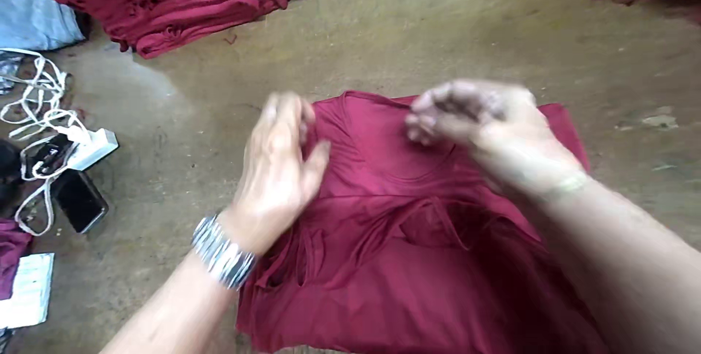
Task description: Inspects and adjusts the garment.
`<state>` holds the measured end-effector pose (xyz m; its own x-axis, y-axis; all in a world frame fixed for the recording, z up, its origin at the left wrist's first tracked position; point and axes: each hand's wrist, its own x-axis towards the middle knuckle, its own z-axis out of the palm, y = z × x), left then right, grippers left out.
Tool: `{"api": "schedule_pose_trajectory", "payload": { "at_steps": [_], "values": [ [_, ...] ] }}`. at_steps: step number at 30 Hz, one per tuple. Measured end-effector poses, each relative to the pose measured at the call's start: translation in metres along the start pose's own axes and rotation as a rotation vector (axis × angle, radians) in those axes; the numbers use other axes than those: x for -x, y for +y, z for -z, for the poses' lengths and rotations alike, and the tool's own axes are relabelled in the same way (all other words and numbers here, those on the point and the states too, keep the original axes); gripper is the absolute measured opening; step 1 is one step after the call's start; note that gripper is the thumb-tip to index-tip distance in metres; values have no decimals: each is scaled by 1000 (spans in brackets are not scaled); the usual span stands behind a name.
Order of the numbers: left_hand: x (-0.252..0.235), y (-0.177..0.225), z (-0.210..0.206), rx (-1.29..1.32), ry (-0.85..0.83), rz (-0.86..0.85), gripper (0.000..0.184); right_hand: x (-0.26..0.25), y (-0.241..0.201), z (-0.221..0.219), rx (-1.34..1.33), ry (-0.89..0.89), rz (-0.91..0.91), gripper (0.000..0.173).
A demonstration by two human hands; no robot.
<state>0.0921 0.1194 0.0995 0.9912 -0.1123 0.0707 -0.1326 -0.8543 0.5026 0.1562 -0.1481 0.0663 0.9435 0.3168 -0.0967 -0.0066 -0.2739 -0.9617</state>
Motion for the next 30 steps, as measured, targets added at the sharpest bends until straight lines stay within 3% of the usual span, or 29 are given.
{"api": "schedule_pose_trajectory", "payload": {
  "at_steps": [2, 4, 6, 8, 9, 12, 15, 16, 18, 21, 23, 27, 30],
  "values": [
    [52, 7, 10, 4, -149, -133, 36, 52, 6, 24, 166, -41, 29, 16],
    [105, 1, -3, -69, -242, -127, 50, 100, 9, 32, 265, -12, -61, 16],
    [149, -12, -22, -101, -287, -53, 55, 130, 32, 20, 375, 38, -113, 31],
    [171, -24, -38, -81, -291, -49, 36, 144, 54, -1, 481, 42, -108, 41],
    [173, -27, -44, -72, -270, -70, 24, 144, 59, -9, 536, 34, -68, 37],
    [157, -26, -41, -25, -184, -95, 19, 129, 53, -14, 506, 23, 2, 10],
    [113, -16, -13, -15, -135, -137, 21, 109, 24, 13, -119, 5, -205, 7],
    [95, -12, -3, -11, -109, -160, 22, 102, 17, 24, -301, 41, -246, 8],
    [58, -5, 14, -23, -34, -196, 24, 83, 12, 47, -552, 110, -223, 29],
    [3, -10, 12, -16, 112, -201, 23, 48, 19, 69, -615, 213, -163, 57],
    [-27, -20, -5, 118, 123, -60, 22, 30, 32, 72, -622, 232, -167, 56],
    [-60, -24, -31, 824, 99, 458, 24, 12, 48, 68, -693, 272, -227, 40],
    [-60, -21, -38, 1123, 152, 592, 30, 8, 52, 66, -771, 321, -233, 39]
  ]
}}
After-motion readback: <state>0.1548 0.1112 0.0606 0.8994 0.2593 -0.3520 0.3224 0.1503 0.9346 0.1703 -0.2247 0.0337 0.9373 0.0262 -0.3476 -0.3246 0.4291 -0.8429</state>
